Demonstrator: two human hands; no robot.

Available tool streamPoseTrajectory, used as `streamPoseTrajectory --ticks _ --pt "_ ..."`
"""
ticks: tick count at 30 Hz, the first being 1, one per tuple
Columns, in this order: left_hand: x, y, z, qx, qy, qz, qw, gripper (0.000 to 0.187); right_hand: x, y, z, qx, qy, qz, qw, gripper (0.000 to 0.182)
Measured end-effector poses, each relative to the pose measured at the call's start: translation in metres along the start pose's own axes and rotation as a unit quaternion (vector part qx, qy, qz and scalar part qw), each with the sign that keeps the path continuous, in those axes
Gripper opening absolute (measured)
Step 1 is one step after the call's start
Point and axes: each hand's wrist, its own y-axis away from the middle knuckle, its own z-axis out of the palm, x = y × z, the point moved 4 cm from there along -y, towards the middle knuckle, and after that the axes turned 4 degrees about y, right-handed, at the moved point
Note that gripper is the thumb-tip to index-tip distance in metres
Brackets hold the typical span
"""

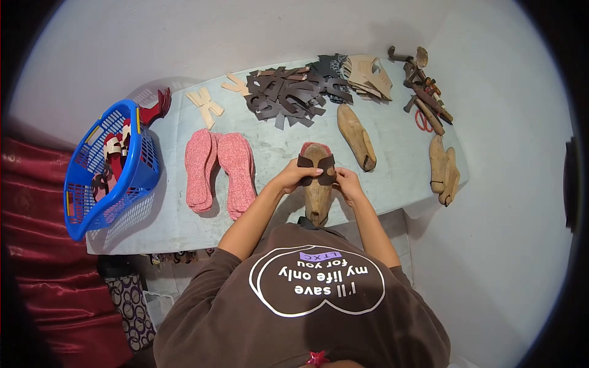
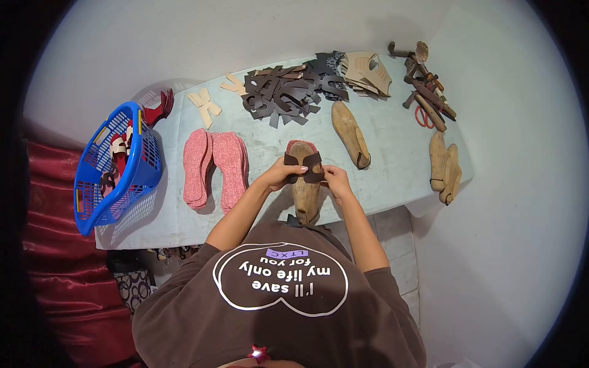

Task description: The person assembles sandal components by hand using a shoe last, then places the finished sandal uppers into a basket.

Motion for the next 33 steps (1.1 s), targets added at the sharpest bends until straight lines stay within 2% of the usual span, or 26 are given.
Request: streamPoseTrajectory --ticks 1,5,7,11,14,16,21,27,30,33 --pt "0.0 0.0 0.001 0.008 -0.001 0.006 1.0 0.032 -0.002 -0.001 -0.002 0.021 0.049 -0.023 0.998 0.022" --pt "0.002 0.002 0.003 0.001 0.0 0.013 1.0 0.031 -0.005 0.007 0.002 0.028 0.045 -0.035 0.998 0.023" --pt "0.0 0.002 0.001 0.003 -0.001 0.018 1.0 0.031 -0.004 0.012 0.004 0.007 -0.101 -0.025 0.995 0.026" --pt "0.001 0.004 0.0 0.005 -0.004 0.032 0.999 0.031 -0.004 0.012 -0.002 -0.011 -0.09 -0.027 0.995 0.03" --pt "0.0 0.004 -0.001 0.002 -0.005 0.034 0.999 0.031 -0.017 0.019 0.002 -0.012 -0.014 -0.065 0.998 0.031" --pt "0.001 0.005 -0.001 0.005 -0.005 0.036 0.999 0.031 -0.019 0.017 0.001 -0.032 0.116 -0.079 0.99 0.032" --pt "-0.001 0.003 -0.004 0.021 -0.004 0.044 0.999 0.031 -0.02 0.016 0.003 -0.018 0.104 -0.074 0.992 0.031" --pt "-0.007 -0.002 -0.016 0.074 -0.001 0.072 0.995 0.028 -0.01 0.012 0.006 0.018 0.108 -0.031 0.994 0.031" --pt "-0.009 -0.001 -0.029 0.127 0.055 0.095 0.986 0.029 0.005 0.018 0.006 0.021 0.094 -0.013 0.995 0.033" --pt "-0.016 0.004 -0.06 0.209 0.143 0.113 0.961 0.041 0.012 0.028 0.006 0.007 0.109 -0.079 0.991 0.034"
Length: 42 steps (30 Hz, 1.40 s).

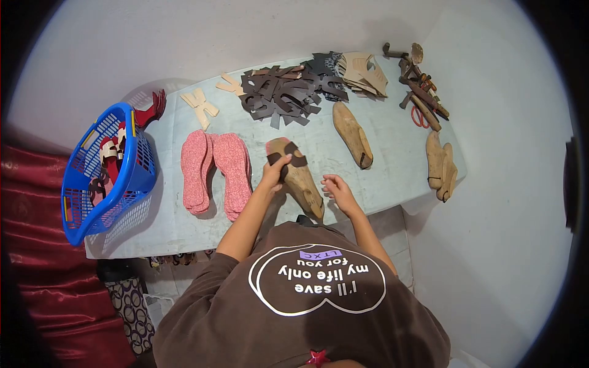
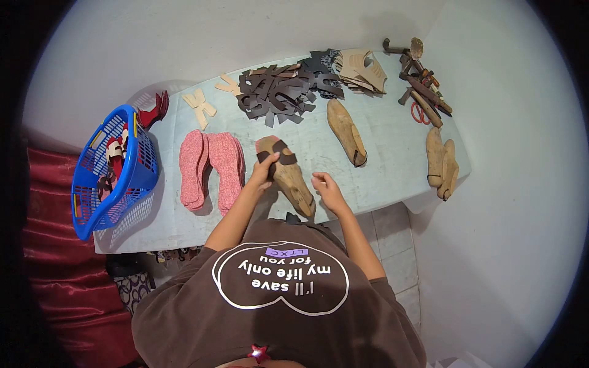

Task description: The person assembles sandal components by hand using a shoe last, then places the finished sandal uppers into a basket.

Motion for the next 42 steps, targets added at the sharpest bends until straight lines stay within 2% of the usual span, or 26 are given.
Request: streamPoseTrajectory --ticks 1,3,4,5,7,8,9,11,15,17,25,27,30,32,33,35,36,39,42 --pt "0.002 -0.003 -0.008 0.041 0.042 -0.007 0.998 0.04 0.003 0.005 0.0 0.001 -0.001 0.001 1.0 0.034" --pt "0.004 -0.006 -0.019 0.072 0.111 -0.034 0.991 0.042 -0.01 0.019 0.004 -0.062 0.091 -0.113 0.987 0.032" --pt "0.005 -0.008 -0.023 0.069 0.125 -0.05 0.989 0.045 -0.025 0.025 0.006 -0.055 0.132 -0.115 0.983 0.028" --pt "0.008 -0.01 -0.027 0.069 0.125 -0.049 0.988 0.045 -0.022 0.022 0.004 -0.056 0.132 -0.115 0.983 0.028" --pt "0.013 -0.011 -0.027 0.041 0.133 -0.093 0.986 0.047 -0.02 0.014 0.001 -0.08 0.038 -0.158 0.983 0.025" --pt "0.009 -0.018 -0.035 0.036 0.132 -0.114 0.984 0.05 -0.021 0.01 -0.001 -0.074 0.056 -0.206 0.974 0.019" --pt "0.013 -0.015 -0.03 0.036 0.132 -0.113 0.984 0.05 -0.027 0.009 -0.001 -0.074 0.056 -0.206 0.974 0.019" --pt "0.023 -0.002 -0.015 0.032 0.127 -0.132 0.982 0.05 -0.042 0.011 0.003 -0.089 0.09 -0.138 0.982 0.011" --pt "0.025 -0.003 -0.009 0.031 0.107 -0.149 0.982 0.05 -0.058 0.007 0.007 -0.143 0.163 -0.164 0.963 0.006" --pt "0.027 -0.006 -0.011 0.019 0.112 -0.144 0.983 0.051 -0.067 0.01 0.007 -0.108 0.307 -0.279 0.904 0.01" --pt "0.036 -0.015 -0.023 0.084 0.133 -0.095 0.983 0.052 -0.06 0.025 0.0 -0.062 0.359 -0.258 0.895 0.015" --pt "0.043 -0.006 -0.019 0.133 0.099 -0.077 0.983 0.053 -0.056 0.027 0.001 -0.057 0.374 -0.252 0.891 0.016" --pt "0.037 -0.011 -0.021 0.075 0.124 -0.079 0.986 0.054 -0.05 0.026 0.003 -0.057 0.328 -0.217 0.918 0.018" --pt "0.033 -0.012 -0.02 0.077 0.11 -0.078 0.988 0.054 -0.055 0.027 0.009 -0.031 0.245 -0.189 0.95 0.032" --pt "0.031 -0.01 -0.015 0.077 0.097 -0.078 0.989 0.054 -0.059 0.028 0.014 -0.033 0.246 -0.189 0.95 0.032" --pt "0.033 0.005 0.005 0.091 0.091 -0.079 0.989 0.054 -0.072 0.031 0.022 0.035 0.344 -0.252 0.904 0.052" --pt "0.026 0.0 0.003 0.07 0.097 -0.091 0.989 0.053 -0.07 0.029 0.026 0.02 0.373 -0.228 0.899 0.062" --pt "0.015 -0.014 -0.003 0.028 0.119 -0.102 0.987 0.051 -0.059 0.026 0.028 0.063 0.368 -0.233 0.898 0.062" --pt "0.013 -0.012 0.0 0.021 0.125 -0.127 0.984 0.05 -0.06 0.028 0.029 0.031 0.358 -0.211 0.909 0.064"
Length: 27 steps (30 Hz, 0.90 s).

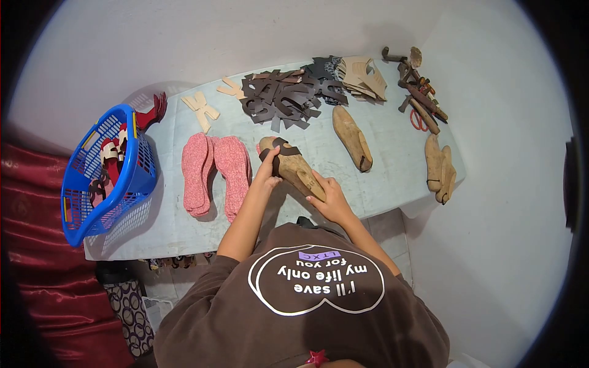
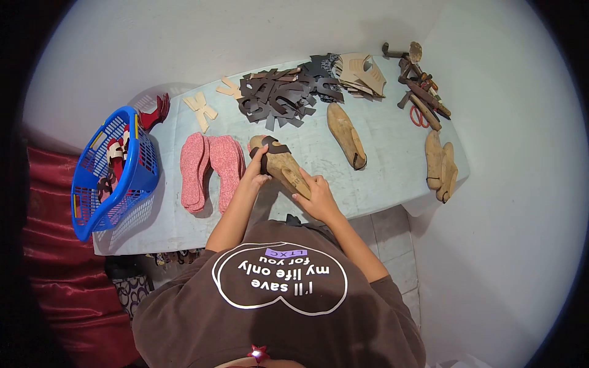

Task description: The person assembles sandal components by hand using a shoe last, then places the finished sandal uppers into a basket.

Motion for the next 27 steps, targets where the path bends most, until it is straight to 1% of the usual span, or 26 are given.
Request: streamPoseTrajectory --ticks 2,6,8,9,11,12,13,15,16,17,19,20,22,23,25,26,27 --pt "-0.002 0.003 0.001 0.021 0.025 -0.008 0.999 0.046 0.0 -0.001 -0.002 -0.001 -0.011 0.0 1.0 0.063" --pt "0.011 -0.004 -0.011 0.014 0.045 -0.01 0.999 0.048 0.0 0.005 -0.015 -0.014 -0.031 0.006 0.999 0.06" --pt "0.027 -0.002 -0.012 0.025 -0.007 0.032 0.999 0.051 0.002 0.012 -0.024 -0.017 -0.045 0.007 0.999 0.06" --pt "0.033 0.0 -0.009 0.026 -0.006 0.033 0.999 0.051 0.005 0.017 -0.028 -0.02 -0.059 0.01 0.998 0.06" --pt "0.045 0.006 -0.008 0.072 -0.01 0.076 0.994 0.054 0.017 0.028 -0.033 -0.005 -0.082 0.002 0.997 0.06" --pt "0.051 0.027 0.009 0.131 -0.032 0.091 0.987 0.068 0.023 0.032 -0.038 0.011 -0.104 -0.004 0.995 0.06" --pt "0.052 0.025 0.006 0.13 -0.032 0.089 0.987 0.068 0.03 0.036 -0.043 0.011 -0.102 -0.003 0.995 0.06" --pt "0.06 0.018 -0.005 0.124 -0.052 0.097 0.986 0.091 0.042 0.041 -0.058 0.065 -0.121 0.008 0.991 0.059" --pt "0.06 0.015 -0.009 0.14 -0.041 0.097 0.984 0.089 0.045 0.041 -0.069 0.092 -0.111 0.009 0.99 0.057" --pt "0.059 0.012 -0.013 0.14 -0.041 0.098 0.984 0.089 0.052 0.039 -0.075 0.092 -0.111 0.008 0.99 0.057" --pt "0.054 0.019 -0.011 0.138 -0.036 0.101 0.985 0.087 0.074 0.034 -0.093 0.179 -0.106 0.033 0.978 0.055" --pt "0.05 0.021 -0.009 0.136 -0.035 0.103 0.985 0.087 0.087 0.028 -0.097 0.18 -0.106 0.031 0.977 0.055" --pt "0.041 0.023 -0.003 0.141 -0.031 0.095 0.985 0.083 0.116 0.013 -0.11 0.262 -0.064 0.074 0.96 0.053" --pt "0.038 0.025 0.001 0.14 -0.028 0.099 0.985 0.083 0.126 0.003 -0.116 0.261 -0.064 0.069 0.961 0.053" --pt "0.027 0.029 0.014 0.093 -0.03 0.084 0.992 0.081 0.149 -0.015 -0.127 0.253 -0.003 0.158 0.955 0.053" --pt "0.021 0.031 0.021 0.071 -0.034 0.077 0.994 0.079 0.175 -0.025 -0.124 0.271 0.007 0.157 0.95 0.054" --pt "0.015 0.032 0.027 0.079 -0.031 0.071 0.994 0.073 0.194 -0.032 -0.121 0.27 0.006 0.153 0.951 0.054"
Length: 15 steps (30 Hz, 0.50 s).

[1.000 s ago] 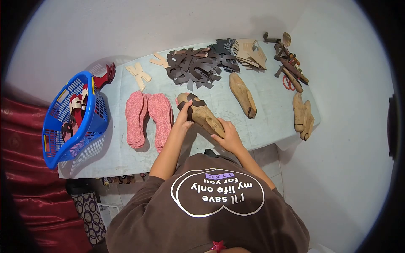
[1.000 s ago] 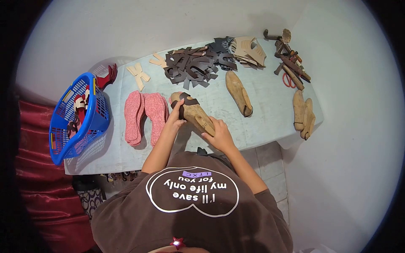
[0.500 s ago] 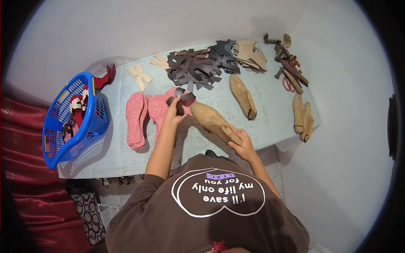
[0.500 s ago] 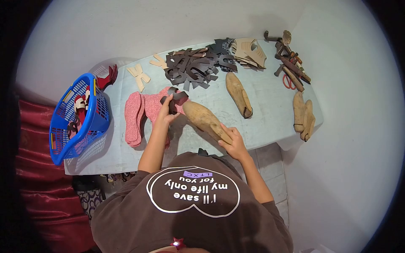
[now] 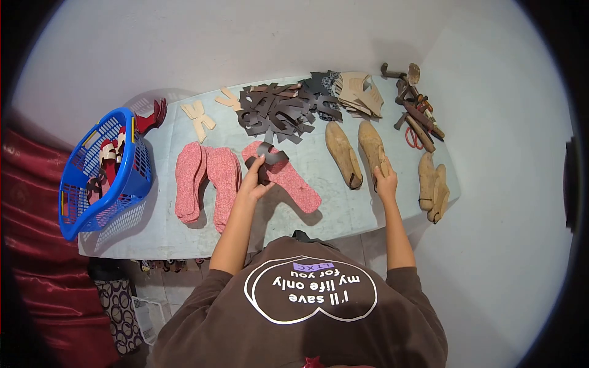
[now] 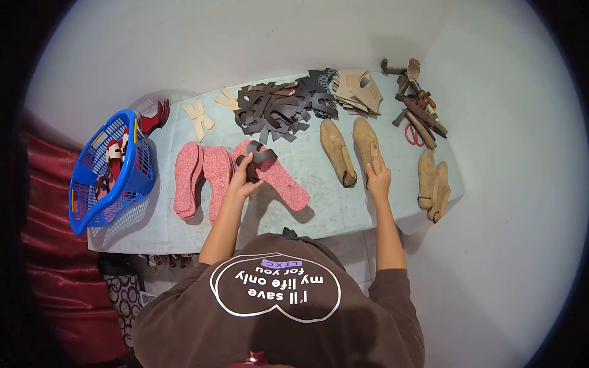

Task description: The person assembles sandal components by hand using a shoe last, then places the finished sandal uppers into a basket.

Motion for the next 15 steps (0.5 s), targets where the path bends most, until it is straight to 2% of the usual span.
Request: streamPoseTrajectory --ticks 2,4,6,8,9,10,12,13,15 --pt "-0.014 -0.002 0.007 -0.039 0.006 -0.022 0.999 0.062 0.026 -0.019 0.016 -0.02 0.011 0.016 1.0 0.054" --pt "-0.025 0.001 0.022 -0.108 0.059 -0.024 0.992 0.043 0.046 -0.025 0.033 -0.035 0.007 0.007 0.999 0.054" --pt "-0.037 -0.001 0.028 -0.132 0.075 -0.034 0.988 0.039 0.054 -0.031 0.041 -0.054 0.004 -0.003 0.999 0.054" --pt "-0.044 0.002 0.031 -0.123 0.081 -0.029 0.989 0.038 0.056 -0.031 0.052 -0.092 -0.114 -0.003 0.989 0.053" --pt "-0.047 0.004 0.035 -0.151 0.067 -0.038 0.986 0.038 0.045 -0.03 0.043 -0.107 0.015 0.041 0.993 0.055" --pt "-0.049 0.007 0.039 -0.179 0.052 -0.047 0.981 0.038 0.038 -0.031 0.04 -0.116 0.018 0.037 0.992 0.055" --pt "-0.052 0.013 0.042 -0.171 0.05 -0.041 0.983 0.039 0.033 -0.032 0.038 -0.128 0.19 0.063 0.971 0.053" --pt "-0.053 0.015 0.042 -0.163 0.032 -0.035 0.985 0.039 0.021 -0.032 0.036 -0.134 0.19 0.058 0.971 0.053" --pt "-0.053 0.019 0.043 -0.152 0.019 -0.025 0.988 0.04 -0.003 -0.034 0.031 -0.115 0.273 0.079 0.952 0.061"
